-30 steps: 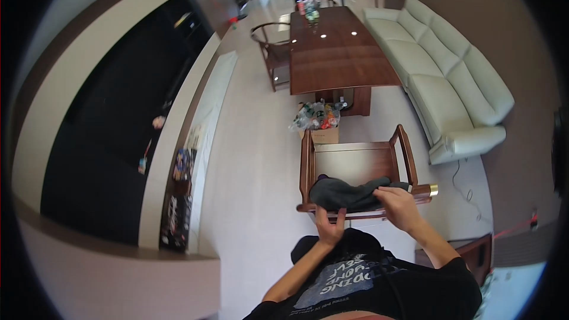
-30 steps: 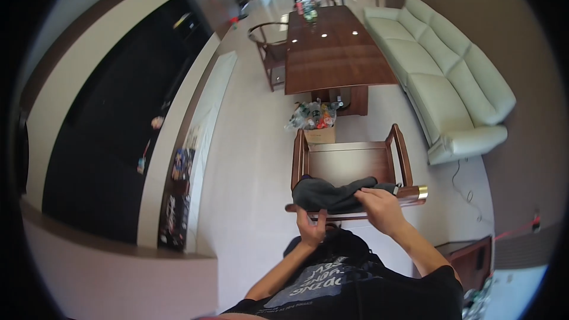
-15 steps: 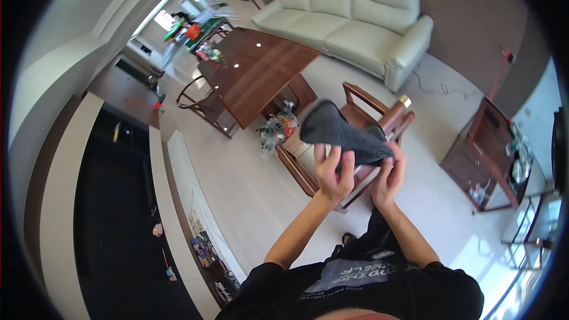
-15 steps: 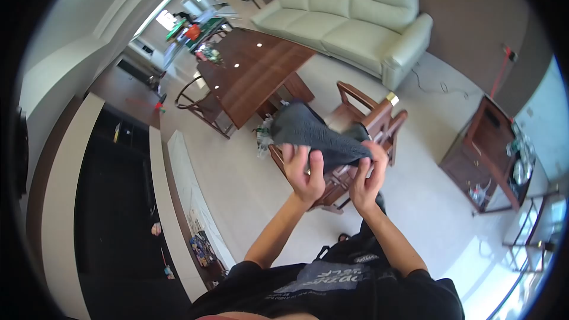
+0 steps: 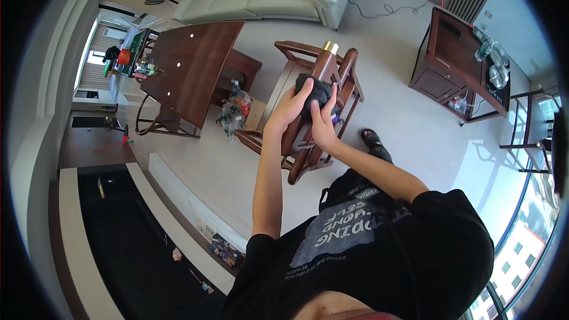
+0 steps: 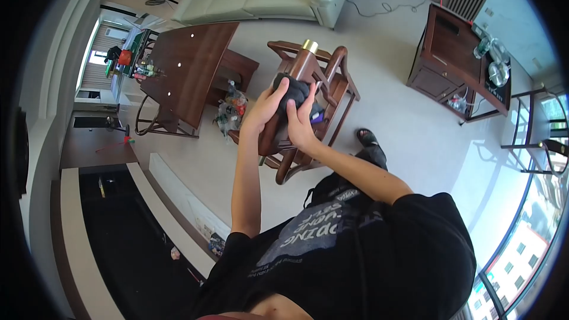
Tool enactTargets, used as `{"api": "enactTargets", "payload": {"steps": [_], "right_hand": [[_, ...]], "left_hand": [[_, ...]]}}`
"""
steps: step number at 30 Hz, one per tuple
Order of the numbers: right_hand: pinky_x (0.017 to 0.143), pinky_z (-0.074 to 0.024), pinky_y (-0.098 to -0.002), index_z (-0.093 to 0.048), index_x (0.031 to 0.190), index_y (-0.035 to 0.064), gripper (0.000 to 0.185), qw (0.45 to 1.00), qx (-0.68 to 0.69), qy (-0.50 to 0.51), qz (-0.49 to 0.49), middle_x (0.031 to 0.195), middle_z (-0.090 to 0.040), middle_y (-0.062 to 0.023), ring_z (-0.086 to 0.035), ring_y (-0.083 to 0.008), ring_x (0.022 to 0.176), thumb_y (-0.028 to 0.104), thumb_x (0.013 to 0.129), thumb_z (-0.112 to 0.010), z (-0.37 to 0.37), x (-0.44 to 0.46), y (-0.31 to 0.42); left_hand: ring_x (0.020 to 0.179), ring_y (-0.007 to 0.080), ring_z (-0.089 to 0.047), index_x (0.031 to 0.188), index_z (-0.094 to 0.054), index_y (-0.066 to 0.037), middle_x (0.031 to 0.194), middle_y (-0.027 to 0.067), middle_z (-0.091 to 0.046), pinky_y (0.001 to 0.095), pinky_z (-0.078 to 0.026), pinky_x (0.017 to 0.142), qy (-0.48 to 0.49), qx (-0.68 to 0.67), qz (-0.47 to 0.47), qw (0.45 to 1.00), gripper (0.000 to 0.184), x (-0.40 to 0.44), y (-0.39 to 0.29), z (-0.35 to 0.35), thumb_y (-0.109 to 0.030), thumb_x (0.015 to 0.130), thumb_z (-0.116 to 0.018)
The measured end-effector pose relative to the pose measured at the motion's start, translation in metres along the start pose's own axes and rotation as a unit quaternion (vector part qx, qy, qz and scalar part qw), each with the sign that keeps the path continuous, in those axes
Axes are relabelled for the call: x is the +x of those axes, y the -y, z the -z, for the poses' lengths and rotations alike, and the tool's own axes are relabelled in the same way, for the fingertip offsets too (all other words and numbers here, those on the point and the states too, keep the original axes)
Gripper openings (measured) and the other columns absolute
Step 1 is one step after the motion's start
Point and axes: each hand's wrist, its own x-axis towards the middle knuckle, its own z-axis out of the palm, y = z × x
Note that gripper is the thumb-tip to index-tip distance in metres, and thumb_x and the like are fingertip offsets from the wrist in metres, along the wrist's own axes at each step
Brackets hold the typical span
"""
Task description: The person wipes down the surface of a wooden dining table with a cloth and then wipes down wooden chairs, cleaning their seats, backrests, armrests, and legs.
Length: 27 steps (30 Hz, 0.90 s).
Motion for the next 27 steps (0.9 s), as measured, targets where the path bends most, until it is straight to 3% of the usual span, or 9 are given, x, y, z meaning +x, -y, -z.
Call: {"api": "enactTargets", "payload": {"steps": [4, 8, 9, 14, 16, 20, 22, 24, 27], "right_hand": [[0.123, -0.0041, -0.0399, 0.007, 0.156, -0.0051, 0.077, 0.991, -0.075, -0.036, 0.101, 0.165, 0.003, -0.0227, -0.001, -0.0339, 0.153, 0.026, 0.106, -0.042, 0.021, 0.054, 0.008], [0.118, -0.0209, -0.0445, -0.041, 0.142, -0.0025, 0.051, 0.937, -0.258, -0.035, 0.234, 0.150, -0.041, -0.0221, -0.033, -0.0409, 0.142, 0.017, 0.097, -0.054, 0.048, 0.118, 0.030], [0.114, -0.0255, -0.0448, -0.048, 0.134, 0.0007, 0.044, 0.899, -0.334, -0.011, 0.282, 0.141, -0.050, -0.0185, -0.040, -0.0385, 0.136, 0.016, 0.094, -0.056, 0.052, 0.132, 0.048], [0.107, -0.0359, -0.0441, -0.061, 0.122, 0.0065, 0.036, 0.748, -0.470, 0.326, 0.337, 0.120, -0.066, -0.0114, -0.057, -0.0317, 0.119, 0.025, 0.091, -0.059, 0.037, 0.208, 0.101], [0.107, -0.0372, -0.0437, -0.059, 0.127, 0.0051, 0.043, 0.548, -0.609, 0.573, 0.024, 0.124, -0.065, -0.0139, -0.056, -0.0339, 0.121, 0.032, 0.095, -0.053, 0.003, 0.221, 0.120], [0.107, -0.0388, -0.0399, -0.054, 0.138, 0.0067, 0.047, 0.408, -0.535, 0.717, -0.181, 0.133, -0.061, -0.0155, -0.055, -0.0299, 0.125, 0.035, 0.101, -0.046, -0.040, 0.218, 0.084], [0.106, -0.0389, -0.0386, -0.055, 0.139, 0.0075, 0.044, 0.282, -0.506, 0.786, -0.215, 0.133, -0.061, -0.0110, -0.056, -0.0225, 0.119, 0.031, 0.104, -0.044, -0.054, 0.212, 0.013], [0.105, -0.0406, -0.0382, -0.058, 0.136, 0.0075, 0.042, 0.206, -0.475, 0.809, -0.279, 0.132, -0.062, -0.0105, -0.056, -0.0209, 0.117, 0.032, 0.104, -0.046, -0.067, 0.194, -0.012], [0.100, -0.0450, -0.0379, -0.059, 0.132, 0.0069, 0.041, 0.252, -0.445, 0.808, -0.292, 0.129, -0.063, -0.0101, -0.059, -0.0197, 0.112, 0.033, 0.104, -0.046, -0.082, 0.154, -0.002]], "left_hand": [[0.108, 0.0179, -0.061, 0.129, -0.060, 0.004, 0.117, 0.0133, -0.067, 0.0308, -0.046, 0.096, 0.008, 0.110, -0.058, 0.992, 0.069, 0.023, -0.021, -0.018, -0.058, 0.098, -0.056], [0.112, 0.0408, -0.065, 0.116, -0.066, 0.004, 0.106, 0.0311, -0.068, 0.0425, -0.048, 0.094, -0.115, 0.177, -0.114, 0.971, 0.077, 0.065, -0.024, -0.030, -0.068, 0.094, -0.049], [0.101, 0.0164, -0.060, 0.110, -0.067, 0.011, 0.103, 0.0167, -0.070, 0.0312, -0.047, 0.091, -0.119, 0.142, -0.075, 0.980, 0.075, 0.065, -0.035, -0.031, -0.061, 0.098, -0.051], [0.091, 0.0182, -0.060, 0.114, -0.068, 0.006, 0.101, 0.0124, -0.068, 0.0323, -0.049, 0.082, -0.079, 0.115, 0.053, 0.989, 0.077, 0.045, -0.017, 0.009, -0.066, 0.097, -0.047], [0.072, 0.0192, -0.058, 0.105, -0.069, 0.007, 0.086, 0.0091, -0.065, 0.0347, -0.048, 0.071, -0.069, 0.138, 0.100, 0.983, 0.081, 0.018, -0.011, 0.014, -0.068, 0.098, -0.041], [0.078, 0.0262, -0.064, 0.106, -0.069, 0.005, 0.085, 0.0162, -0.069, 0.0405, -0.050, 0.079, -0.036, 0.293, 0.232, 0.927, 0.075, -0.028, -0.015, 0.030, -0.064, 0.099, -0.041], [0.090, 0.0290, -0.070, 0.111, -0.068, 0.004, 0.096, 0.0205, -0.072, 0.0394, -0.051, 0.081, -0.138, 0.218, 0.131, 0.957, 0.069, -0.062, 0.002, 0.033, -0.060, 0.098, -0.047], [0.105, 0.0216, -0.064, 0.128, -0.064, 0.000, 0.109, 0.0161, -0.071, 0.0340, -0.049, 0.092, -0.355, 0.168, 0.029, 0.919, 0.060, -0.087, 0.036, 0.025, -0.052, 0.101, -0.051], [0.115, 0.0248, -0.062, 0.141, -0.053, -0.001, 0.121, 0.0179, -0.066, 0.0351, -0.048, 0.097, -0.412, 0.121, 0.038, 0.902, 0.061, -0.123, 0.041, -0.001, -0.046, 0.100, -0.058]]}}
